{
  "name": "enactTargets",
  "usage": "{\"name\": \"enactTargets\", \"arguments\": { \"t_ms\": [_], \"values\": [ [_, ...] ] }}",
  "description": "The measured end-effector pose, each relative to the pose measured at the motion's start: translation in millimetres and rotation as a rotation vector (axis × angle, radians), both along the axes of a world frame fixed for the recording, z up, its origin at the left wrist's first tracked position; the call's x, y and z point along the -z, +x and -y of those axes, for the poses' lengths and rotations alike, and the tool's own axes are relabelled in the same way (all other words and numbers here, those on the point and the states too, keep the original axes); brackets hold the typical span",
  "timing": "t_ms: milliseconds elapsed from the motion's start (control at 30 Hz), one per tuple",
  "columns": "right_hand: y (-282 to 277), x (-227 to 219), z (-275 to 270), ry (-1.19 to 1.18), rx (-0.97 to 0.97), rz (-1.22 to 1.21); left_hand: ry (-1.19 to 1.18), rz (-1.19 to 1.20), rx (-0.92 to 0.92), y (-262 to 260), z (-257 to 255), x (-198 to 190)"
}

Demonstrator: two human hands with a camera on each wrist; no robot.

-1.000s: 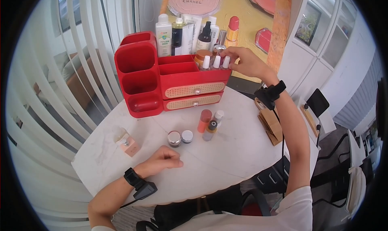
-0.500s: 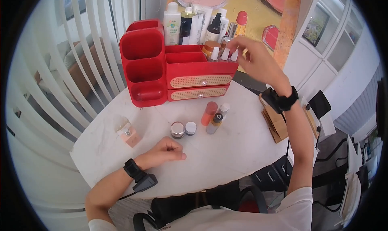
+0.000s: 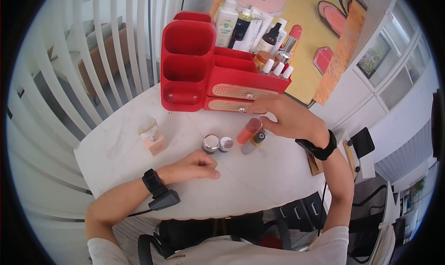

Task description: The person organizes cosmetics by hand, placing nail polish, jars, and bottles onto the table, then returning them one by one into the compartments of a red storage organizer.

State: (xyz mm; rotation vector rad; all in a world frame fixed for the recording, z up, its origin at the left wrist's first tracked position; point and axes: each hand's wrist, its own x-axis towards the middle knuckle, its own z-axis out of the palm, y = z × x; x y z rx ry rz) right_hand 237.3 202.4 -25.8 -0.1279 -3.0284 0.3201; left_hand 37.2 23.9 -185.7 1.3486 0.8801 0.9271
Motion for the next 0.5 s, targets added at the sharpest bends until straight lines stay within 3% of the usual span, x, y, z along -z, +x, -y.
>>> {"name": "enactTargets", "arguments": {
  "t_ms": [100, 300, 500],
  "values": [
    [-17.4, 2.4, 18.5, -0.084, 0.027, 0.057, -0.008, -0.004, -0.002, 0.3, 1.2, -2.7],
    [-56.4, 56.6, 51.3, -0.025, -0.097, 0.114, 0.033, -0.017, 0.000, 0.3, 0.8, -3.2],
    [-72.9, 67.2, 53.1, 0.027, -0.017, 0.216, 0.044, -0.008, -0.003, 0.6, 0.5, 0.3]
  ]
}}
